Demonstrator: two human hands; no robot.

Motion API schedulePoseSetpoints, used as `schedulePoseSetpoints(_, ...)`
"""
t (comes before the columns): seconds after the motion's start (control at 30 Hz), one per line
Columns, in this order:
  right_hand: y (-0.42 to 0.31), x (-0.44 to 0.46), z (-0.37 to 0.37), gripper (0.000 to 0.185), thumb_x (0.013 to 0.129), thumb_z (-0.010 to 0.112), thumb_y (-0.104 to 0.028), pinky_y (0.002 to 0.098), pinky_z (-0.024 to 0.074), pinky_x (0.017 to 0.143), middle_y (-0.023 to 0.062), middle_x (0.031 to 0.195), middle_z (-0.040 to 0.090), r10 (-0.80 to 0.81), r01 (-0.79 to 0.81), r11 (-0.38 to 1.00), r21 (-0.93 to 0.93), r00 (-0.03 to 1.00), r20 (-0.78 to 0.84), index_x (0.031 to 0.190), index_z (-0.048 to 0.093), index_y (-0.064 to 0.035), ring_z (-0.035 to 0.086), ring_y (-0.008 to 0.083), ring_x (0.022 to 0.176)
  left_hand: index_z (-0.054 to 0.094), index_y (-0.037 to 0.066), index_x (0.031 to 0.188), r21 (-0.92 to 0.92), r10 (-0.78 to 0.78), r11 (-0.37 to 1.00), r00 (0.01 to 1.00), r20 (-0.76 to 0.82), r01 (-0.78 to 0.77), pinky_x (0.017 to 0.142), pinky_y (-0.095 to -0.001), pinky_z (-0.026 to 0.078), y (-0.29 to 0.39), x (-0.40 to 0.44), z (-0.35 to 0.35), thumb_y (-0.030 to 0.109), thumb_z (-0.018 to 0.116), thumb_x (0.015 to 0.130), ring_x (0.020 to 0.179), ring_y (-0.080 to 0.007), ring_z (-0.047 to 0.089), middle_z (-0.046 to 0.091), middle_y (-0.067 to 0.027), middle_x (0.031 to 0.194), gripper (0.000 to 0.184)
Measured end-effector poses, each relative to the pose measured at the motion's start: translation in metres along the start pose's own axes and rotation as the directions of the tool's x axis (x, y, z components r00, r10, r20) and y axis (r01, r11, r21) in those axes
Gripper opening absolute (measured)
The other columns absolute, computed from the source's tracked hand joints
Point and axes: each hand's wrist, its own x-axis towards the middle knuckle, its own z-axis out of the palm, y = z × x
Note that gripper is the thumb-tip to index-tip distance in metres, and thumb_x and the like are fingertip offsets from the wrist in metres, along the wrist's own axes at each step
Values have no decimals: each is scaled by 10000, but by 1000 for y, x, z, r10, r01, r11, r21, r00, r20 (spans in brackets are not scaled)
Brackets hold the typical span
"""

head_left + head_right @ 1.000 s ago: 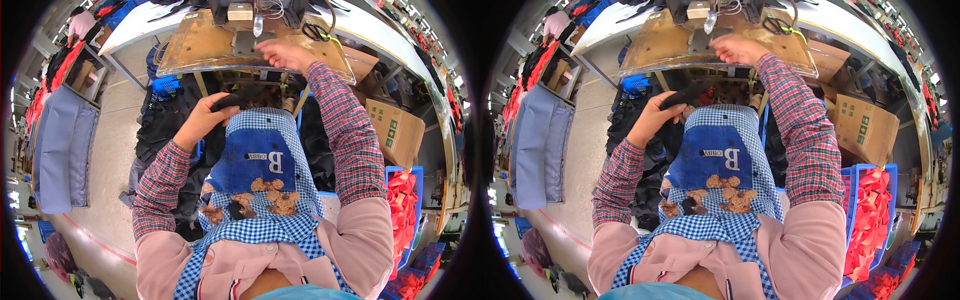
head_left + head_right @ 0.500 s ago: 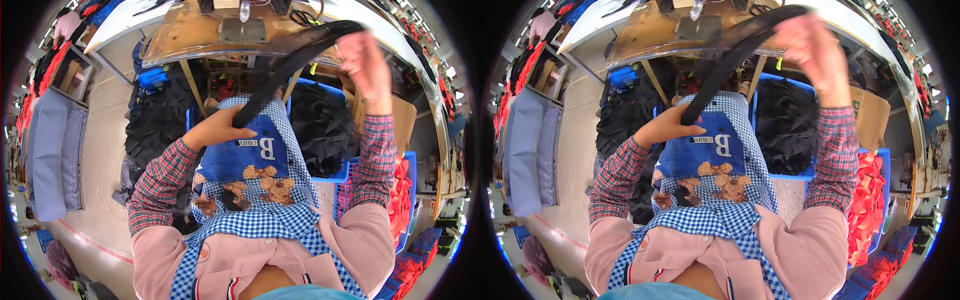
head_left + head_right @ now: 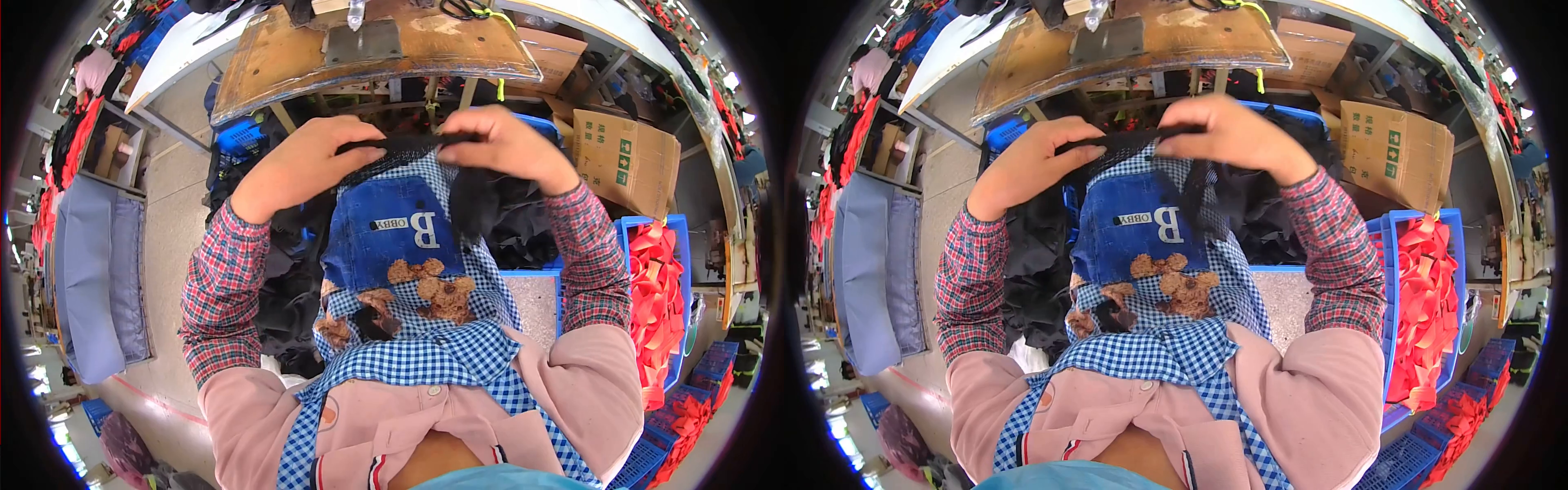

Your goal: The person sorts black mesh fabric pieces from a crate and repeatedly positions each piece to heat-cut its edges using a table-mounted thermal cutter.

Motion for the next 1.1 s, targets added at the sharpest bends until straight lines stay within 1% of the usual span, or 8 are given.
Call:
schedulePoseSetpoints(0.13, -4, -4, -14, 261, 774, 713, -142, 321, 483, 706, 106, 939, 650, -185, -86, 565, -820, 956, -228, 999, 639, -34, 622, 220, 821, 598, -34, 1071, -165, -317, 932, 947, 51, 322, 769, -258, 442, -10, -14, -12, 188, 590, 911, 855, -114, 569, 642, -61, 918, 274)
schedulePoseSetpoints(0.23, -36, -13, -21, 432, 746, 747, -232, 359, 485, 768, 127, 1050, 627, 263, -142, 771, -621, 959, 108, 1097, 593, -33, 616, 282, 896, 629, -32, 1017, -345, -302, 903, 950, -87, 255, 764, -246, 446, -17, -14, -13, 233, 577, 923, 826, -95, 554, 639, -31, 890, 286)
schedulePoseSetpoints(0.33, -31, 3, -3, 580, 703, 789, -232, 330, 475, 837, 108, 1065, 626, -435, 356, 768, -533, 900, -26, 1173, 531, -9, 621, 251, 938, 640, -20, 1025, -448, -260, 868, 965, -39, 216, 801, -226, 443, 4, -4, -17, 230, 598, 917, 864, -78, 557, 638, -10, 927, 275)
schedulePoseSetpoints(0.4, -31, 17, 12, 608, 734, 782, -244, 326, 461, 879, 118, 1080, 623, -391, 379, 858, -346, 920, 38, 1210, 500, 8, 604, 245, 988, 643, -11, 1038, -524, -186, 831, 981, 56, 187, 825, -220, 435, 22, 8, -20, 228, 624, 903, 890, -78, 559, 635, -11, 939, 276)
schedulePoseSetpoints(0.47, -8, 36, 18, 311, 840, 695, -216, 282, 489, 741, 55, 863, 661, -31, 41, 999, -12, 892, 451, 1044, 603, 0, 627, 149, 822, 645, -12, 1039, -462, -180, 867, 982, 56, 186, 822, -220, 437, 28, 15, -28, 208, 632, 898, 893, -74, 559, 637, -1, 947, 262)
schedulePoseSetpoints(0.53, -11, 40, 16, 239, 875, 654, -237, 262, 475, 659, -2, 705, 604, 182, -193, 981, 10, 937, 298, 942, 625, -9, 594, 109, 697, 649, -9, 1037, -358, -167, 921, 986, -8, 153, 819, -221, 438, 17, 14, -42, 199, 635, 896, 892, -69, 558, 640, 1, 954, 252)
schedulePoseSetpoints(0.73, 39, 59, -41, 294, 922, 597, -324, 217, 420, 666, -49, 728, 530, 63, -74, 996, -42, 973, -222, 932, 643, -34, 481, 43, 717, 657, -8, 1060, -296, -350, 915, 905, -243, 274, 803, -214, 442, -61, 10, -57, 220, 647, 881, 878, -66, 567, 660, -2, 933, 290)
schedulePoseSetpoints(1.1, 91, 132, -69, 337, 851, 666, -356, 287, 462, 668, 69, 772, 643, 5, -178, 861, -477, 939, -343, 892, 644, -22, 586, 141, 712, 677, 11, 1052, -192, -468, 883, 831, -300, 428, 798, -247, 451, -168, 67, -55, 261, 667, 838, 867, -127, 604, 676, -55, 954, 329)
